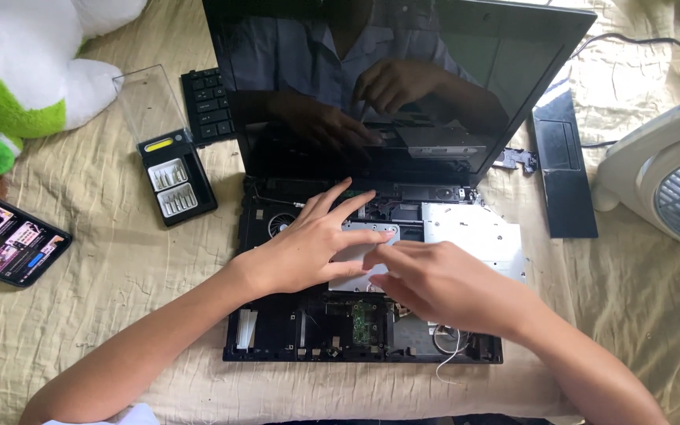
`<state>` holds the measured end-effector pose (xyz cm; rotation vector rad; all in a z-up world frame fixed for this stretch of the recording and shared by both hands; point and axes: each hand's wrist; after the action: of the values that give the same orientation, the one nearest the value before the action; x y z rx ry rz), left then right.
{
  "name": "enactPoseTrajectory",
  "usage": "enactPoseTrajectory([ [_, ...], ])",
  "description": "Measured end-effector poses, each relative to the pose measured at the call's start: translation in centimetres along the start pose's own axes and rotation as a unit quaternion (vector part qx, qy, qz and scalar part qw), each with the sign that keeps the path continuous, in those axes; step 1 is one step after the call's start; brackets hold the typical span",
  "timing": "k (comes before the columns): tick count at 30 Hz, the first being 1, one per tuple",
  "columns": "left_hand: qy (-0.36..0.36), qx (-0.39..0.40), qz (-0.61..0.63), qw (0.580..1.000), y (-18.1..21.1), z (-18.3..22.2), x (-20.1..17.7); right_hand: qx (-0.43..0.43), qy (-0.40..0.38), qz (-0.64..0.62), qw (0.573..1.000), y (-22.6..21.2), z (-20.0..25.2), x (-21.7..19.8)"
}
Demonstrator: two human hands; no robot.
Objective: Disassembling a laptop to access internal components, including removing the optical drive and unscrewing internal brackets.
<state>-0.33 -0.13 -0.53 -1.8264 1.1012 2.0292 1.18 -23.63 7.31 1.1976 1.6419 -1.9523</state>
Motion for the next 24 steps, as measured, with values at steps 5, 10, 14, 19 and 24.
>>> enactPoseTrajectory([
  [5, 0.067, 0.039, -0.01, 0.997, -0.1, -0.1, 0.9, 0.044, 0.084, -0.339, 0.936, 0.2, -1.0, -1.3],
  [10, 0.11, 0.153, 0.042, 0.981, 1.0, -0.2, 1.6, 0.042, 0.239, -0.553, 0.797, 4.2, -1.5, 1.3],
  [14, 0.109, 0.161, 0.015, 0.981, 0.9, -0.3, 2.1, 0.152, 0.191, -0.509, 0.825, 6.1, -1.6, 2.1],
  [19, 0.167, 0.183, -0.054, 0.967, 1.2, -0.4, 3.1, 0.139, 0.165, -0.336, 0.917, 5.3, -1.7, 2.5],
  [24, 0.191, 0.183, -0.191, 0.945, 3.3, -0.1, 2.2, 0.114, 0.184, -0.292, 0.932, 5.8, -1.7, 3.8],
])
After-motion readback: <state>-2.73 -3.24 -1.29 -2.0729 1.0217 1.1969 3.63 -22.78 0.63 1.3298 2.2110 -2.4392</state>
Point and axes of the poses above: each hand's wrist, its own z-axis away from the middle knuckle, its own x-axis out of the palm, y = z × x, and after that the axes turned 9 degrees about -z, right-handed
